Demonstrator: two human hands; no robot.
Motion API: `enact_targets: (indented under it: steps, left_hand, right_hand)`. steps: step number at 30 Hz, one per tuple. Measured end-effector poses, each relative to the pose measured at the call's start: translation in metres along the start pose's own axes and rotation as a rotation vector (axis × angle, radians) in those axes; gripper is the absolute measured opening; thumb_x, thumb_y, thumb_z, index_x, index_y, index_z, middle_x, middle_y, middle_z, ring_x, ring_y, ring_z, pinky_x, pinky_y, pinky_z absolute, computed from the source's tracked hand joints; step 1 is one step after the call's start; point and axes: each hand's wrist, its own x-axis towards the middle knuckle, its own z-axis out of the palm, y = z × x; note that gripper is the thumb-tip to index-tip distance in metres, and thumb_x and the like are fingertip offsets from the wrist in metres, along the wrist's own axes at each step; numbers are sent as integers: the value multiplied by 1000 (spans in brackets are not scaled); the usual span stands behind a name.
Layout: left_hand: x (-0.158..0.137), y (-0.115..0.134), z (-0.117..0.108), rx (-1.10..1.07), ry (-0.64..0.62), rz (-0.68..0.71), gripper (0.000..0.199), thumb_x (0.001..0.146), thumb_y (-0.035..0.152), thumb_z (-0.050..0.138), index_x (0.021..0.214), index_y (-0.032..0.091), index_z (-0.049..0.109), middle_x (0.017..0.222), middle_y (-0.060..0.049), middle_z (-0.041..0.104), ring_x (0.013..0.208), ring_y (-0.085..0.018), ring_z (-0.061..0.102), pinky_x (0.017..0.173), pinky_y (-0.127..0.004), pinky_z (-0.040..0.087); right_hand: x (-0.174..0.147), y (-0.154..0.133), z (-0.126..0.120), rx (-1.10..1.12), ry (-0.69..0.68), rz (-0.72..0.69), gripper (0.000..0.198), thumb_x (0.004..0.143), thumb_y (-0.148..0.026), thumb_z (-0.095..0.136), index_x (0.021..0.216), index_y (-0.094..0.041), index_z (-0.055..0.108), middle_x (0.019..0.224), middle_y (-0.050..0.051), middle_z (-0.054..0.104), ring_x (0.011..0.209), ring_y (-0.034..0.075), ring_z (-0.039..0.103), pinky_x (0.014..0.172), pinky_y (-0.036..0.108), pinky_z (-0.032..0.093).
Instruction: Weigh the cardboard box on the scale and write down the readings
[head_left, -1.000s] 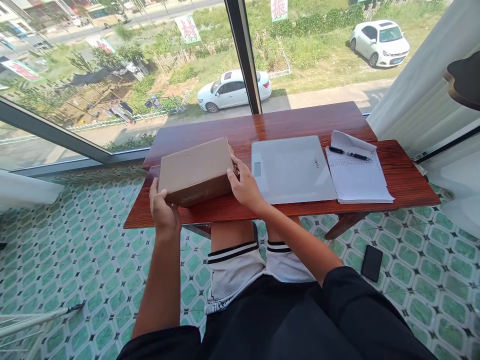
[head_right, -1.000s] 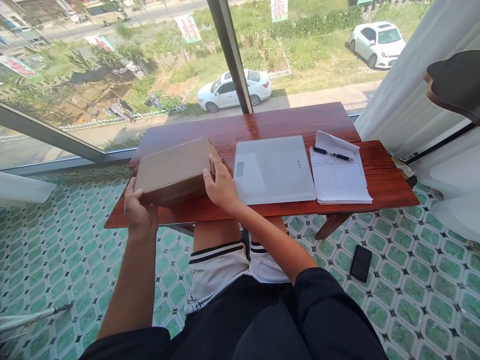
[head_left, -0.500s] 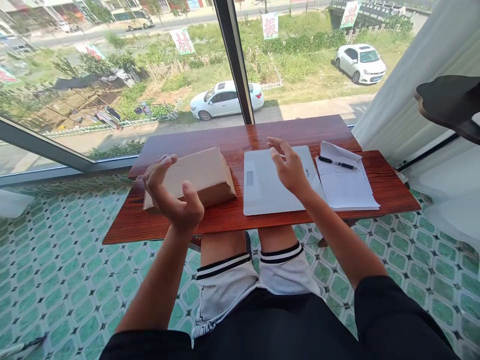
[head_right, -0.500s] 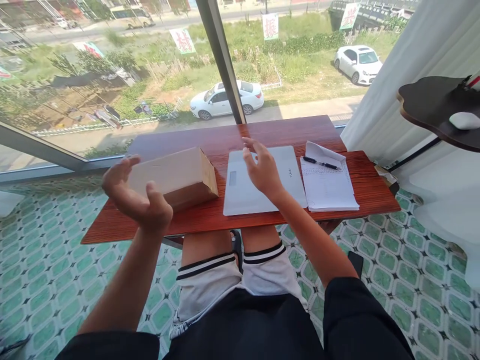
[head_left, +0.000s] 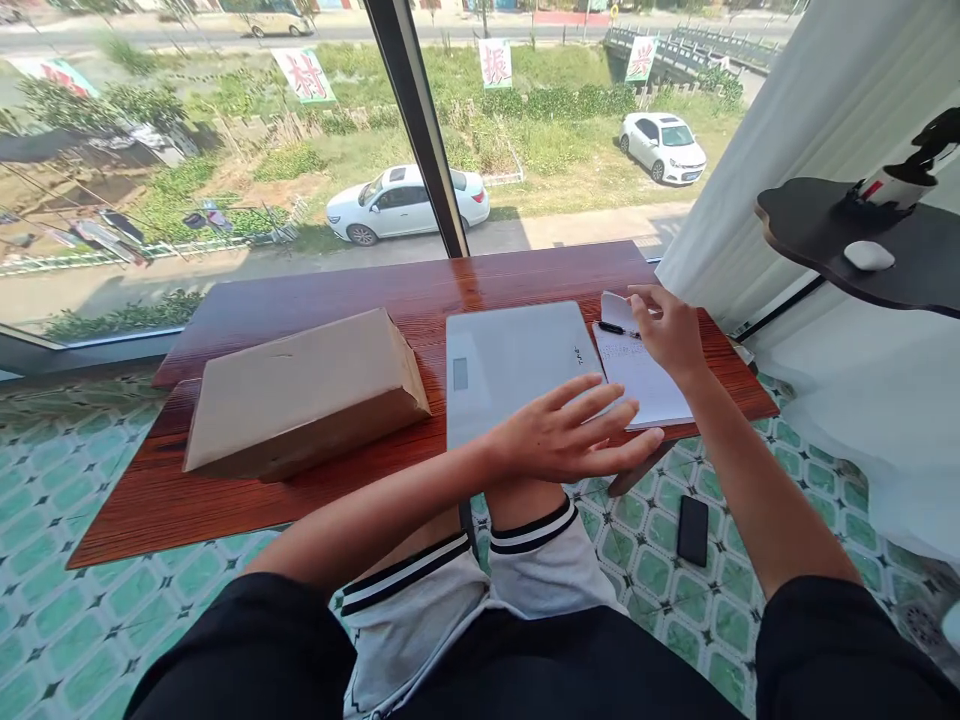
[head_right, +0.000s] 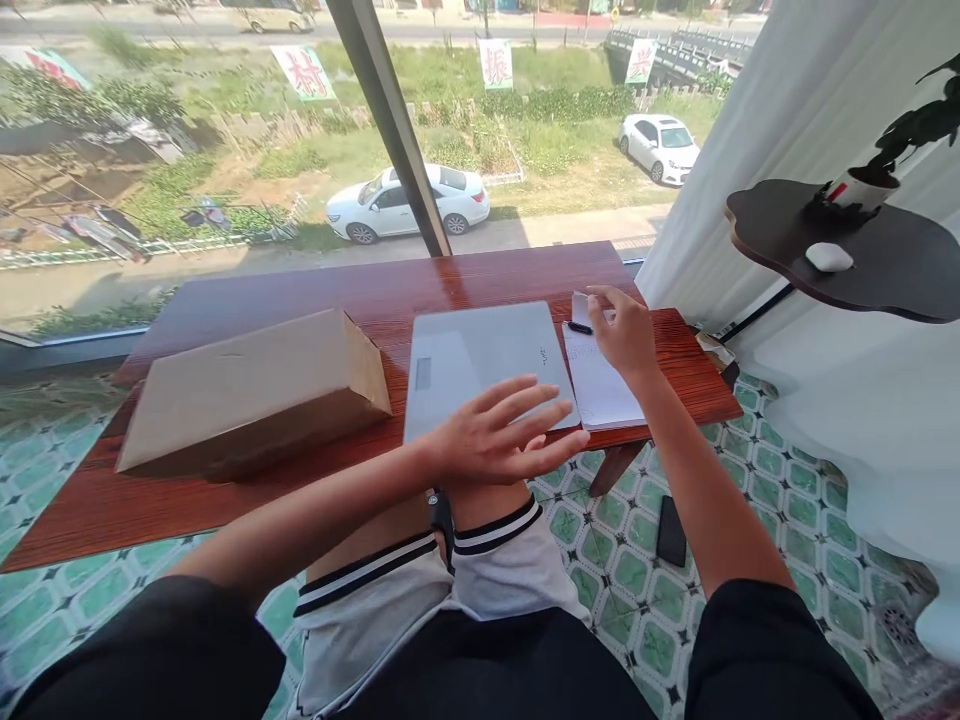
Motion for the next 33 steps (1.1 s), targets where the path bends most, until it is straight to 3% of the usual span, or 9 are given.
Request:
enact_targets:
  steps: [3,7,10,15,23,29,33]
  left_hand:
    - [10,12,29,-26,-12,133,34,92,27,56,127,25,58,118,-7,67,111,-20,62,100,-38,48]
    - [16,25,58,-53,-260,154,43,92,26,53,134,16,52,131,-17,60,116,-26,59,100,-43,44]
    - [17,37,75,-46,-366,115,46,92,26,51,137,15,48,137,-21,56,120,-28,58,98,-42,43]
    - [12,62,100,45,-399,52,46,97,29,42,142,21,42,141,-23,55,122,-29,60,93,-42,43]
    - [3,79,111,57,-464,-51,51,97,32,42,146,20,38,140,-24,56,121,-30,60,94,-44,43]
    - [3,90,112,80,-463,-113,47,97,31,42,142,19,44,136,-22,60,119,-30,61,93,-45,43]
    - [2,95,114,117,-440,-139,42,97,31,41,138,22,49,135,-19,62,120,-29,61,95,-46,43]
  right_hand:
    - [-7,26,-8,-240,-20,-18,35,96,-38,48,117,-20,70,106,10,72,97,25,65,88,40,49]
    - [-18,51,-15,-528,-149,-26,37,96,-34,50,122,-15,68,110,13,70,106,31,60,90,42,45]
    - [-25,68,-14,-623,-231,-10,39,97,-34,49,126,-15,66,115,13,68,109,31,57,91,42,42]
    - [-28,86,-10,-677,-269,25,38,97,-36,49,125,-17,67,117,11,66,109,29,53,89,41,38]
    - [-26,87,-12,-761,-316,-22,29,96,-34,55,116,-21,71,110,8,67,105,25,51,84,38,33]
    - [-26,86,-18,-918,-290,-245,22,97,-30,51,105,-18,68,98,8,65,96,24,50,78,37,30]
    - [-17,76,-26,-1047,-197,-338,26,101,-30,40,103,-14,61,91,10,63,88,24,51,77,38,30]
